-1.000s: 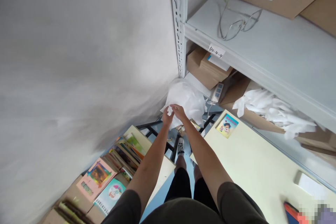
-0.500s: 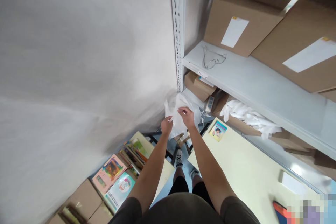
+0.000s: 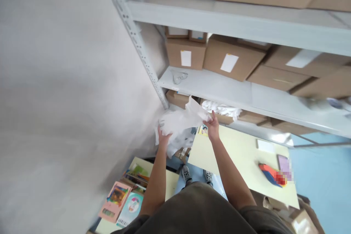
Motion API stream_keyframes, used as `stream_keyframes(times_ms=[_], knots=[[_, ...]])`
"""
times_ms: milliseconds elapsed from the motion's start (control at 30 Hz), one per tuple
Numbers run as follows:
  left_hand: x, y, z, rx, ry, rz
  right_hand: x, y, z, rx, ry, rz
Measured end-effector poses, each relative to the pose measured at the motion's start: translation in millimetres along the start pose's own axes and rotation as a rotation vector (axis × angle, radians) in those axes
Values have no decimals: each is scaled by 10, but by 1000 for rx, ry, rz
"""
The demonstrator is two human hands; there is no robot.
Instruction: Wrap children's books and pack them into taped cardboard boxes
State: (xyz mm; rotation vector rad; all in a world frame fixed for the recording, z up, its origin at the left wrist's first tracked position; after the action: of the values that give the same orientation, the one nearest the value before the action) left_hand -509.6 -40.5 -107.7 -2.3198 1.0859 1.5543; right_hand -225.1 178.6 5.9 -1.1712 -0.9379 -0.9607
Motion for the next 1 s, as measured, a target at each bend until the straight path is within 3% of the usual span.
stream_keyframes(times_ms=[67,133,200,300,400,567,767,900,1000], knots=[[9,-187,-150,230,84,-148,84,443,-93,-117,-1,-2],[-69,-394,-316,430,83,-271,142,869,-201,-223,-13,24],[-200,-612,-450,516,76,-359,185,1250,-309,-297,-37,68],[-384,-959,-571,383,140,-368,239,1729,-435,-337,-85,134],[-545,-1310,-721,249,112,-292,280,2201,-495,-407,-112,205],[-478,-1696,-1019,195,56,-221,239,3011,-514,-558,-166,246],[114,-1785,-1330,133,124,-149,-60,3639,-724,-599,-270,161],[546,-1629,-1504,-4,174,-87,-308,3943,-1125,-711,-359,44],[738,-1545,-1532,-68,213,-17,-430,4165,-1511,-826,-400,-71]])
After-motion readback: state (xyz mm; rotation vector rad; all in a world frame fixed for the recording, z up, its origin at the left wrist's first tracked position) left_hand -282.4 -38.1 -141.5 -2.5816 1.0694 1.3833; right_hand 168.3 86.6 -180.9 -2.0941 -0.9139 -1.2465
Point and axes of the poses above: each hand's wrist, its own z-axis towards the middle knuckle, its own y-axis out of the back of the hand, x = y × z, the point moved 6 cm from there along z, towards the middle knuckle, and after that the axes turned 13 degrees about y, right-handed, at the moved point
